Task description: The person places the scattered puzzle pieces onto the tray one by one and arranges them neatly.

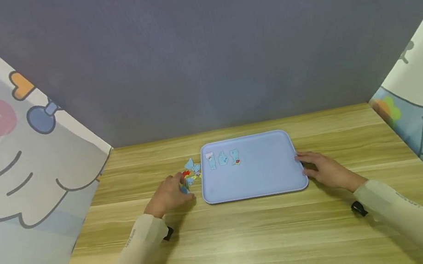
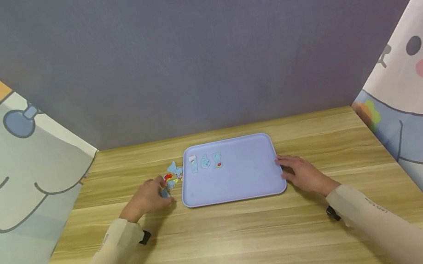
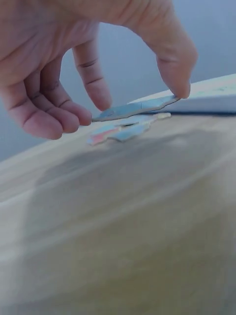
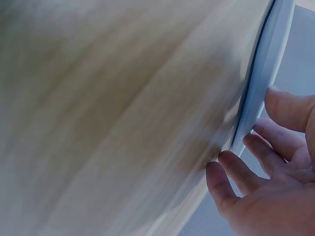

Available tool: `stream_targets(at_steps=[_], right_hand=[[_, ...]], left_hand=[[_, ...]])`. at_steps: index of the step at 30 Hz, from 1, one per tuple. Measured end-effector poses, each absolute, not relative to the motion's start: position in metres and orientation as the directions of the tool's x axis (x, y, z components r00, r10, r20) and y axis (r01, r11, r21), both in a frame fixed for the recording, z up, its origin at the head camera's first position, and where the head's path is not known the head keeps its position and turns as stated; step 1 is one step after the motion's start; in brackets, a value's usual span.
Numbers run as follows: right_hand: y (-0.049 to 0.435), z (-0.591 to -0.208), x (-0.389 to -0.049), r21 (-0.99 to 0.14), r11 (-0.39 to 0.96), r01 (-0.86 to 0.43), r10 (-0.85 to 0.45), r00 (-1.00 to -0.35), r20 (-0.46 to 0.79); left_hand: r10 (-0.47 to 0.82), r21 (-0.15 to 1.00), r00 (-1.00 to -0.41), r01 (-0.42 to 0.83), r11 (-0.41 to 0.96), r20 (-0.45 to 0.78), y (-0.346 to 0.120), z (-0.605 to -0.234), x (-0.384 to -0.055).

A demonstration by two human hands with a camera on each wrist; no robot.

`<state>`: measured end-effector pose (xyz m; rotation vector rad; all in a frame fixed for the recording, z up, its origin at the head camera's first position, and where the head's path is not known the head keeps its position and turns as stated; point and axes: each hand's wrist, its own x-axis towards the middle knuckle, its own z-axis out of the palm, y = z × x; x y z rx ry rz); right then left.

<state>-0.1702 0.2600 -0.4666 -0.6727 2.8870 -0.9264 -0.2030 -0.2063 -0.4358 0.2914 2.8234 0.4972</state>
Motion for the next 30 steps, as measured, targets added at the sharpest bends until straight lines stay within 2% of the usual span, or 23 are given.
stream_targets(at_steps=[11, 24, 30], right_hand=[[0.261, -0.465, -0.169, -0.557, 0.735, -0.387, -0.412, -0.907, 0.087], [0.261, -0.464, -0.168, -0.548, 0.743, -0.385, -0.411, -0.908, 0.080], [0.261, -0.465, -0.169, -0.551, 0.741, -0.384, -0.411, -0.908, 0.081]], left_hand=[[0.352, 0.377, -0.935, 0.309, 0.873, -0.047, -0.201, -0.423, -0.208], [0.402, 0.464, -0.914, 0.380, 0.800, 0.055, -0.178, -0.410, -0.213], [0.443, 0.420, -0.891, 0.441, 0.794, 0.098, -0.168, -0.408, -0.217]])
